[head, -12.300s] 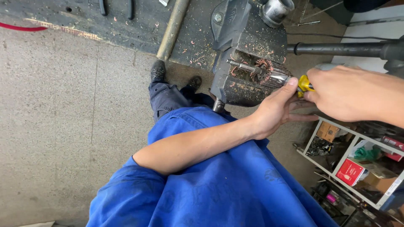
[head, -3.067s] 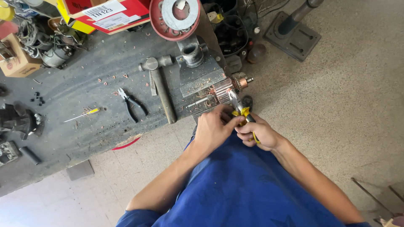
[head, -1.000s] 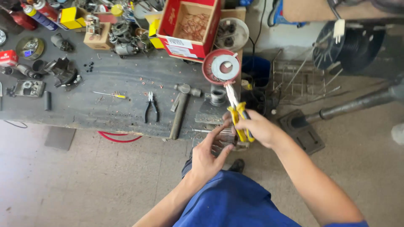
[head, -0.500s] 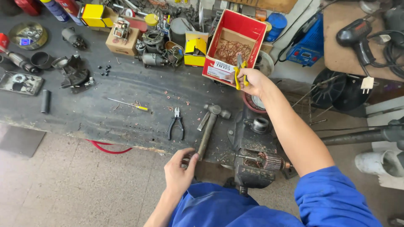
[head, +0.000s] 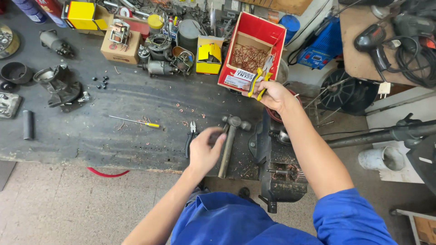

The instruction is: The person uses pliers to strip copper wire from a motor armature clamped in a vise. They repeatedly pull off sections of wire and place the scrap into a red box on the workbench. At one point, the person briefly checks a smartphone before resuming the stripping task.

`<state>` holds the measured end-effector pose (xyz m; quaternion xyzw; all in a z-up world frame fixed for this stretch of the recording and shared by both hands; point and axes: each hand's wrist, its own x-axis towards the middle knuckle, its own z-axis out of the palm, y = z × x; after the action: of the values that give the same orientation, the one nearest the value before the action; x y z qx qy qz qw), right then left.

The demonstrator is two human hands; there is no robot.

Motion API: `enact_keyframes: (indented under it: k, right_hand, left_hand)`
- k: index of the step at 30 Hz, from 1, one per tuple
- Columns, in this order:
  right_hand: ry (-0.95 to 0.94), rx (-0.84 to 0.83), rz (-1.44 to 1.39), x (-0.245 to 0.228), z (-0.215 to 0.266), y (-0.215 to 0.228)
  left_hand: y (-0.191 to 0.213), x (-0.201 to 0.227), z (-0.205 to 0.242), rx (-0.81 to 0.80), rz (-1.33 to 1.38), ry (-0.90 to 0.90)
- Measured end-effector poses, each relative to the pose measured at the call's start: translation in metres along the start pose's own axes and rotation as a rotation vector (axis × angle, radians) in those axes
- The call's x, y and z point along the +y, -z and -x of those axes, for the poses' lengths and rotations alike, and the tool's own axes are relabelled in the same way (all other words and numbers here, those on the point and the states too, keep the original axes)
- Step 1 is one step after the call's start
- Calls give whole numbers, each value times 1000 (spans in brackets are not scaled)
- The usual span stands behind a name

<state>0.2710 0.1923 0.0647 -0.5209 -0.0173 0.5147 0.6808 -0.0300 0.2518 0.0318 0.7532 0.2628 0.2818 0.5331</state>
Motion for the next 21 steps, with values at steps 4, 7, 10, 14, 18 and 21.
enact_keyframes:
  k: [4, 7, 10, 14, 18, 21]
  right_hand:
    - [70, -36, 228, 21, -15, 12]
    - [137, 69, 137, 44, -40, 29]
    - [127, 126, 223, 53, -45, 32]
    - [170, 109, 94, 43, -26, 14]
    - [170, 146, 57, 41, -26, 16]
    - [218, 215, 77, 38, -19, -5]
  left_hand:
    - [-29, 18, -131, -33, 43, -13]
    - [-77, -8, -221, -198, -27, 112]
    - [-116, -8, -255, -423, 372, 310]
    - [-128, -11, -272, -423, 602, 424]
    - [-139, 3, -272, -370, 582, 446]
    - [-179, -32, -295, -229, 598, 559]
